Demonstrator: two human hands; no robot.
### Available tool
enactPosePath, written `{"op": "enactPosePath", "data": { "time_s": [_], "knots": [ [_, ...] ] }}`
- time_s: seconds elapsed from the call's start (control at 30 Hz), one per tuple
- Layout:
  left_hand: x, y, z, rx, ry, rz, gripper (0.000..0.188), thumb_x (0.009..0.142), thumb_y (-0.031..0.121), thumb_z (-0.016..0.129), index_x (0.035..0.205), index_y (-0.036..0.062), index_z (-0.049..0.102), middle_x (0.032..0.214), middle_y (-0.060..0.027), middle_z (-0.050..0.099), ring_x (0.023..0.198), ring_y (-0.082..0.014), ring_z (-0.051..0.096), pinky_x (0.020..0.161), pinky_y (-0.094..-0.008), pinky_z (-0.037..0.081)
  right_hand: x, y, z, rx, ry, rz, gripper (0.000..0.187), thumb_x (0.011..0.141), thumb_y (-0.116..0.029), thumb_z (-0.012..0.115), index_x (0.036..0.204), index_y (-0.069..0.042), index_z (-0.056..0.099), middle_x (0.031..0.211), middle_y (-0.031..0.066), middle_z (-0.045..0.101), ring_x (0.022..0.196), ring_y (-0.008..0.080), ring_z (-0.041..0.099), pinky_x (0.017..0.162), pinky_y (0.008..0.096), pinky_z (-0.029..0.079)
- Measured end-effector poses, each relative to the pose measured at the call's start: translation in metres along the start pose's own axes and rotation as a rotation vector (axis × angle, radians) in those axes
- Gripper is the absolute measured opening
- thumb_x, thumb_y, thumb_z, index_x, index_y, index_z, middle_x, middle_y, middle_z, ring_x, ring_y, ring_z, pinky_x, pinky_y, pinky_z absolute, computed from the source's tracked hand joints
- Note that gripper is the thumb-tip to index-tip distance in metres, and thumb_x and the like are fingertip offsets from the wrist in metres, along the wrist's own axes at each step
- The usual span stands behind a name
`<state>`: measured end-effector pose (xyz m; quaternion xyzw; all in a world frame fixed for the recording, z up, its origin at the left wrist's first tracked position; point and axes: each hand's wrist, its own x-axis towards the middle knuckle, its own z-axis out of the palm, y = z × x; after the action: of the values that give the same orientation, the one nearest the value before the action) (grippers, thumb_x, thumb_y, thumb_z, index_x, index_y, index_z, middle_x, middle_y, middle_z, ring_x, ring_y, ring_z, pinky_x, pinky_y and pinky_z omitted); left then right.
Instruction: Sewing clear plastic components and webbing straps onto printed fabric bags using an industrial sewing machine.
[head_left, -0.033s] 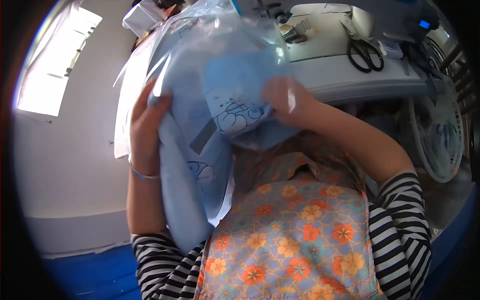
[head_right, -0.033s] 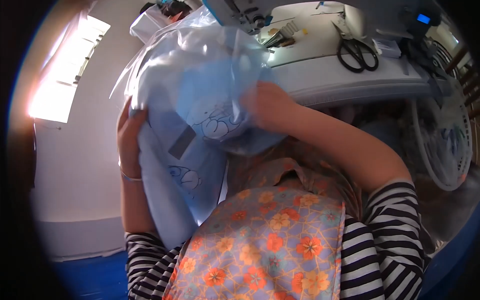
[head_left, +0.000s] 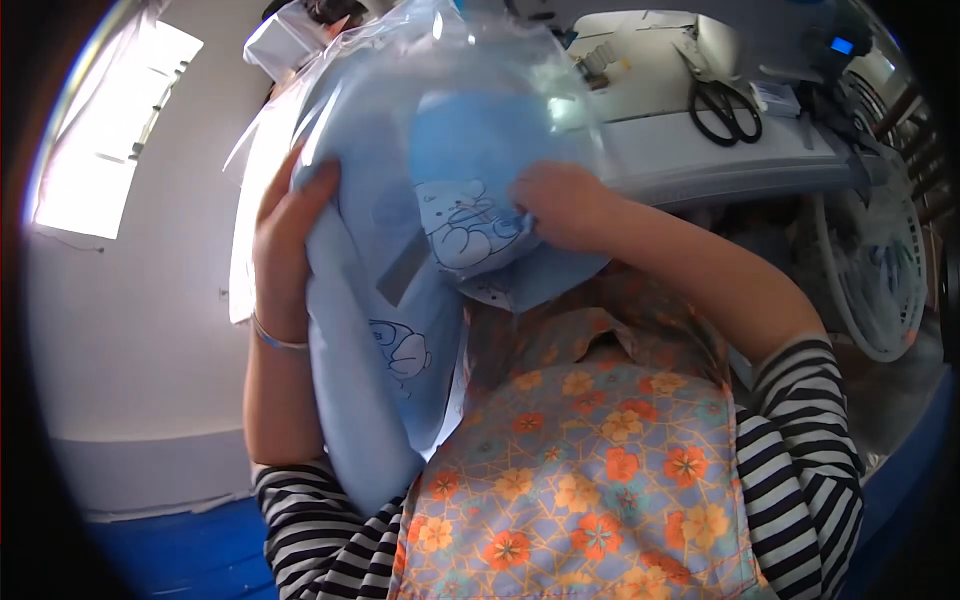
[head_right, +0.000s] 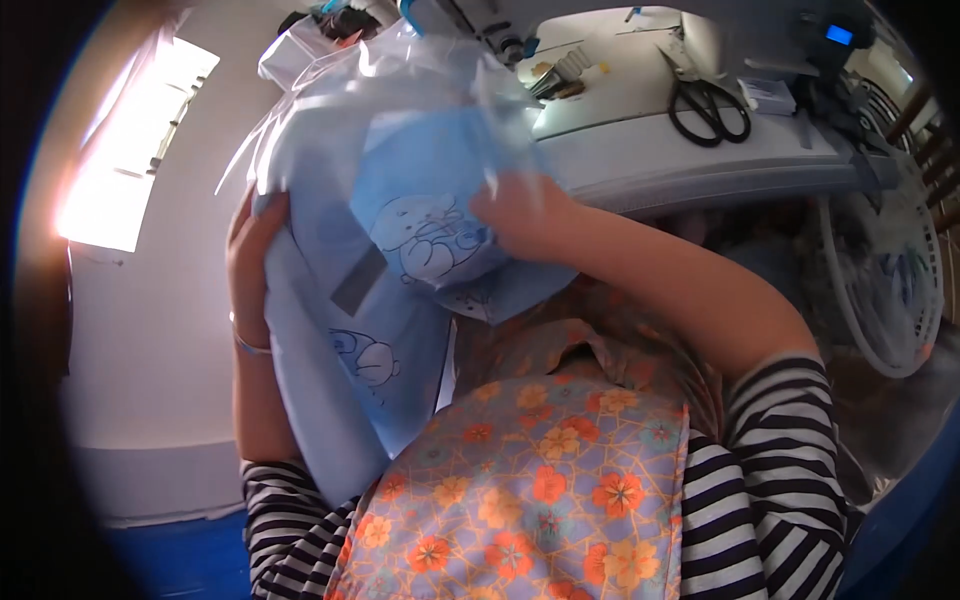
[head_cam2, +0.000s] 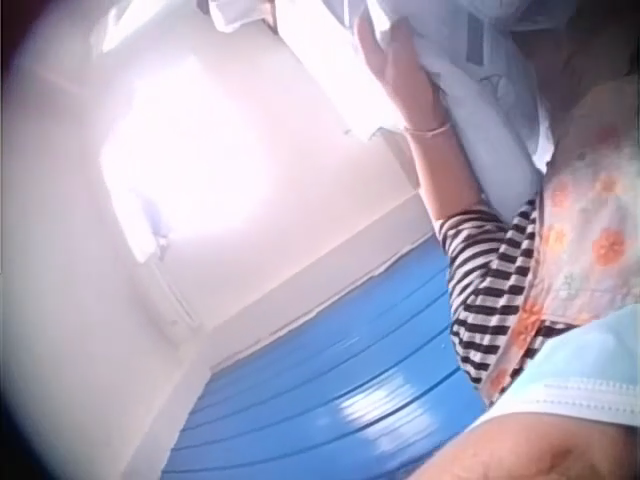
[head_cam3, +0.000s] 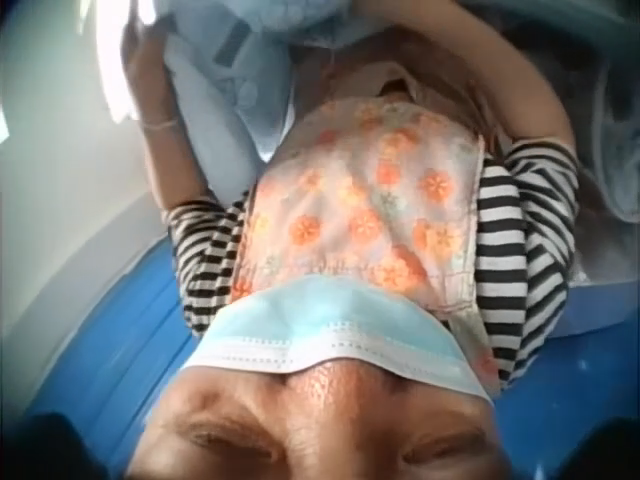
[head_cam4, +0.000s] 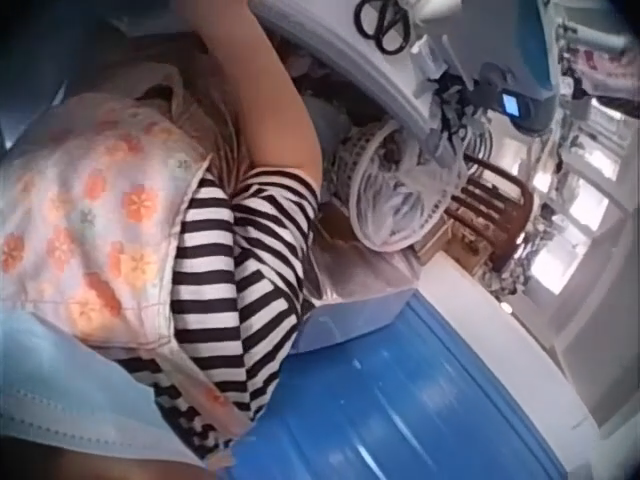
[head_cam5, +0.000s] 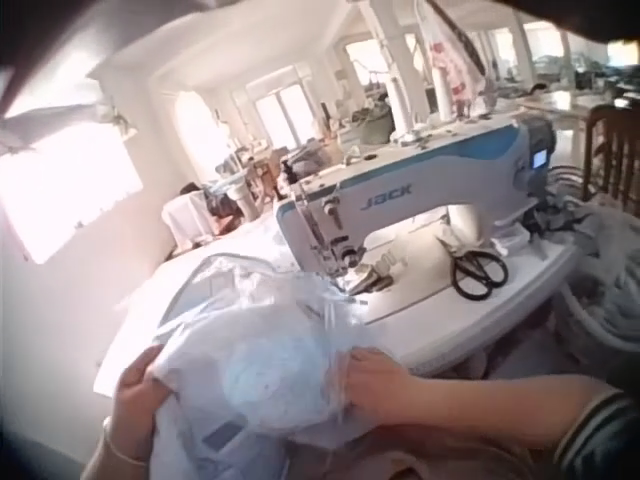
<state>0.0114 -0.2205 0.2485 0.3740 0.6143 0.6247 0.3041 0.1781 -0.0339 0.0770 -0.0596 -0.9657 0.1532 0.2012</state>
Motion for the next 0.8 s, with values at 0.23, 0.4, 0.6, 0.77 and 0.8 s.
{"op": "enactPosePath", "data": {
  "time_s": [0.23, 0.4, 0.6, 0.77, 0.8],
  "knots": [
    [0.070, 0.033, 0.080, 0.110, -0.145, 0.031, 0.032, 0.092, 0.027, 0.064, 0.116, 0.0063, 0.067, 0.092, -0.0012, 0.068, 0.079, -0.0062, 0.061, 0.068, -0.0210, 0.047, 0.084, -0.044, -0.015, 0.346, -0.077, 0.001, 0.030, 0.080, -0.018, 0.063, 0.106, -0.003, 0.059, 0.099, 0.0163, 0.063, 0.094, 0.0333, 0.062, 0.082, 0.0445, 0.049],
    [0.057, -0.006, 0.061, 0.508, -0.136, 0.280, 0.034, 0.094, 0.032, 0.062, 0.113, 0.0042, 0.065, 0.098, -0.0049, 0.067, 0.083, -0.0072, 0.062, 0.072, -0.0220, 0.049, 0.028, -0.095, 0.019, 0.648, -0.300, -0.017, 0.042, 0.084, -0.017, 0.062, 0.122, -0.003, 0.053, 0.114, 0.0144, 0.060, 0.105, 0.0271, 0.058, 0.091, 0.0409, 0.046],
    [-0.013, -0.027, 0.019, 0.620, -0.250, -0.489, 0.043, 0.095, 0.039, 0.060, 0.112, -0.0003, 0.064, 0.095, -0.0116, 0.070, 0.088, -0.0174, 0.068, 0.076, -0.0297, 0.053, -0.041, -0.057, -0.023, 1.648, -0.242, 0.059, 0.061, 0.087, -0.015, 0.062, 0.143, -0.003, 0.041, 0.132, 0.0105, 0.054, 0.121, 0.0223, 0.051, 0.105, 0.0383, 0.038],
    [-0.032, 0.007, 0.040, 1.106, -0.862, -0.147, 0.032, 0.090, 0.030, 0.066, 0.093, -0.0018, 0.066, 0.081, -0.0181, 0.066, 0.072, -0.0322, 0.065, 0.068, -0.0404, 0.050, -0.067, -0.071, -0.067, 1.822, -0.150, 0.342, 0.070, 0.088, -0.025, 0.067, 0.146, -0.002, 0.034, 0.140, 0.0141, 0.046, 0.132, 0.0246, 0.042, 0.111, 0.0398, 0.032],
    [-0.032, 0.021, 0.041, 1.263, -0.899, -0.077, 0.030, 0.087, 0.029, 0.069, 0.089, -0.0010, 0.066, 0.079, -0.0191, 0.064, 0.069, -0.0336, 0.064, 0.066, -0.0400, 0.050, -0.068, -0.081, -0.066, 1.852, -0.038, 0.449, 0.063, 0.090, -0.025, 0.066, 0.143, -0.002, 0.039, 0.135, 0.0136, 0.049, 0.128, 0.0238, 0.044, 0.108, 0.0393, 0.034]
  ]
}}
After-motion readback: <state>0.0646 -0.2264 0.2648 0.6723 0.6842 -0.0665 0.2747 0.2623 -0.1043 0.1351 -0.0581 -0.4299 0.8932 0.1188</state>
